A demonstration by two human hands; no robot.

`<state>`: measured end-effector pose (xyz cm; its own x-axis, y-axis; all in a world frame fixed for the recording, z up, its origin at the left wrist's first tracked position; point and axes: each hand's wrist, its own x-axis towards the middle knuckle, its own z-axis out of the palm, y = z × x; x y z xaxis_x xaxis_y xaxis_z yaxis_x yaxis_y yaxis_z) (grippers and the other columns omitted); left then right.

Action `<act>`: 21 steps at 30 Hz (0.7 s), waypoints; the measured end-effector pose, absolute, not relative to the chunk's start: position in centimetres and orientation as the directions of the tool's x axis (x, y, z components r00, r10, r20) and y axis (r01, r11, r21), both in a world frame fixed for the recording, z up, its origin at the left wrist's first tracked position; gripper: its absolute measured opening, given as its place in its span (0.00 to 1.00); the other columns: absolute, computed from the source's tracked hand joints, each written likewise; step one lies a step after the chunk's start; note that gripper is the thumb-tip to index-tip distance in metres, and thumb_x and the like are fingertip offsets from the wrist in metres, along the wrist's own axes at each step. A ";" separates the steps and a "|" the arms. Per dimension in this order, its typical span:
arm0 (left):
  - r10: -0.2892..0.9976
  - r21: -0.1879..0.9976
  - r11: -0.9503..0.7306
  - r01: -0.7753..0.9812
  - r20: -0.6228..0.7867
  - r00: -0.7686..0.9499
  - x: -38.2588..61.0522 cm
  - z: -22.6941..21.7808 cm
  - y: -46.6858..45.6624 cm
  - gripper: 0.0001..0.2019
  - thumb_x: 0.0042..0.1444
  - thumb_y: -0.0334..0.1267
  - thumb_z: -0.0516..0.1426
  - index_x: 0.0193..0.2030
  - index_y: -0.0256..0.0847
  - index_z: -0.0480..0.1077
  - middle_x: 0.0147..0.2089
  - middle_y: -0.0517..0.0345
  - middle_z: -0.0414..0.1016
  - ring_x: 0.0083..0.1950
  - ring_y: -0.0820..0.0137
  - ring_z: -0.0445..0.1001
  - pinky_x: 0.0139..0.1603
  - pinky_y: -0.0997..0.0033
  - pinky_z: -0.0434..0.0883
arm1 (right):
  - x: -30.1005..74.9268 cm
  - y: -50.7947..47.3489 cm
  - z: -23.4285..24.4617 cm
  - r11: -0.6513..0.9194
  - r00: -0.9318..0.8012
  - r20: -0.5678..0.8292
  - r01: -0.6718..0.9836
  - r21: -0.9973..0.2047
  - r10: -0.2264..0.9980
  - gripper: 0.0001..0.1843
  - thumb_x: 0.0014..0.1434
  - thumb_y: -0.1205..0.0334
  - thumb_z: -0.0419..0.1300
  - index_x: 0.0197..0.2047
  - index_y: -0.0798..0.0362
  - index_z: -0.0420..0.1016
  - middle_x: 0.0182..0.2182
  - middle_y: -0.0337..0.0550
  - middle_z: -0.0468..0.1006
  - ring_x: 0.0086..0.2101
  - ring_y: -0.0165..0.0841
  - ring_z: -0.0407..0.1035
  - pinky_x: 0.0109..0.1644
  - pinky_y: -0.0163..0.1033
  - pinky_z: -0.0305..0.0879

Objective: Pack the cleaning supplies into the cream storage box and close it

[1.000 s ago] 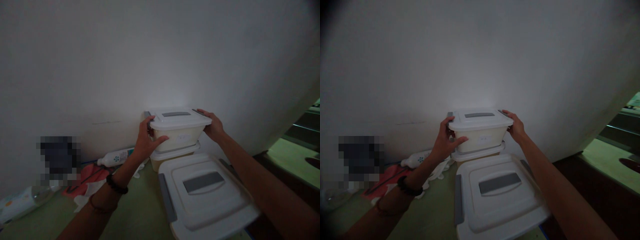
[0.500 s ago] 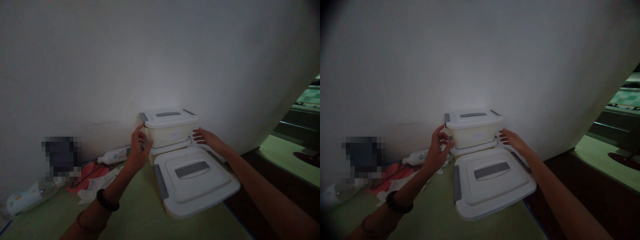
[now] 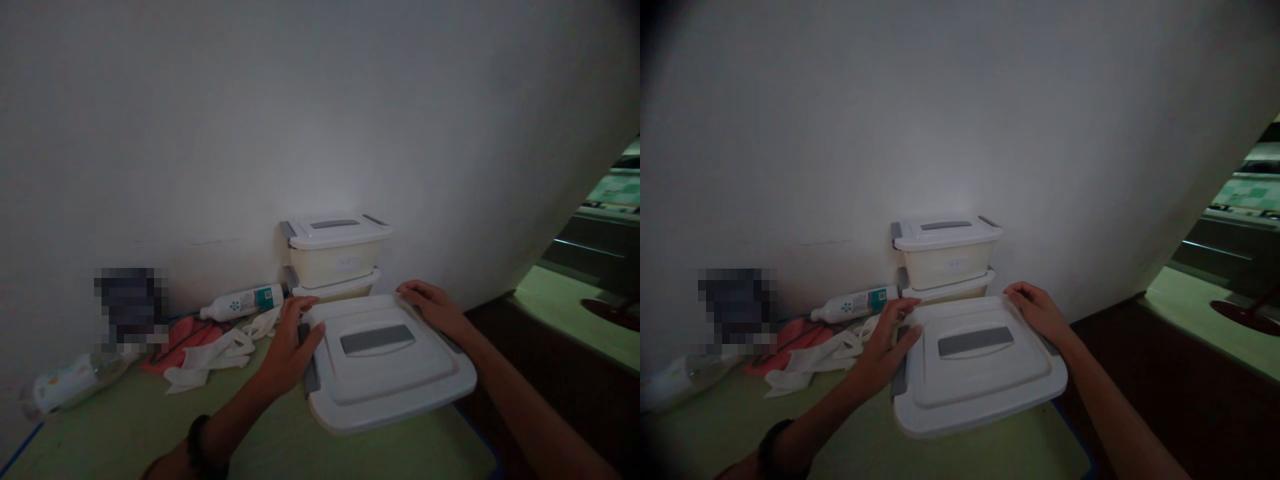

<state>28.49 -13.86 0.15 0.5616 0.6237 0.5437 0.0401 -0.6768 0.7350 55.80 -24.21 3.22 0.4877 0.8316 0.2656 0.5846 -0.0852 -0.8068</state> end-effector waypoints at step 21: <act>0.661 0.446 -0.713 0.542 0.169 0.731 10.4 4.6 -9.2 0.23 0.57 0.49 0.54 0.57 0.44 0.67 0.58 0.46 0.71 0.55 0.54 0.72 0.51 0.56 0.71 | 36.6 -18.9 2.8 0.247 0.030 0.474 0.823 -0.511 0.880 0.03 0.59 0.64 0.55 0.34 0.51 0.69 0.35 0.45 0.73 0.39 0.38 0.67 0.44 0.45 0.63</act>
<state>10.42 -9.16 4.56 0.7308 0.6613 0.1693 0.5417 -0.7127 0.4456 36.62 -18.95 2.82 0.0304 0.8799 0.4741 0.8230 0.2472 -0.5115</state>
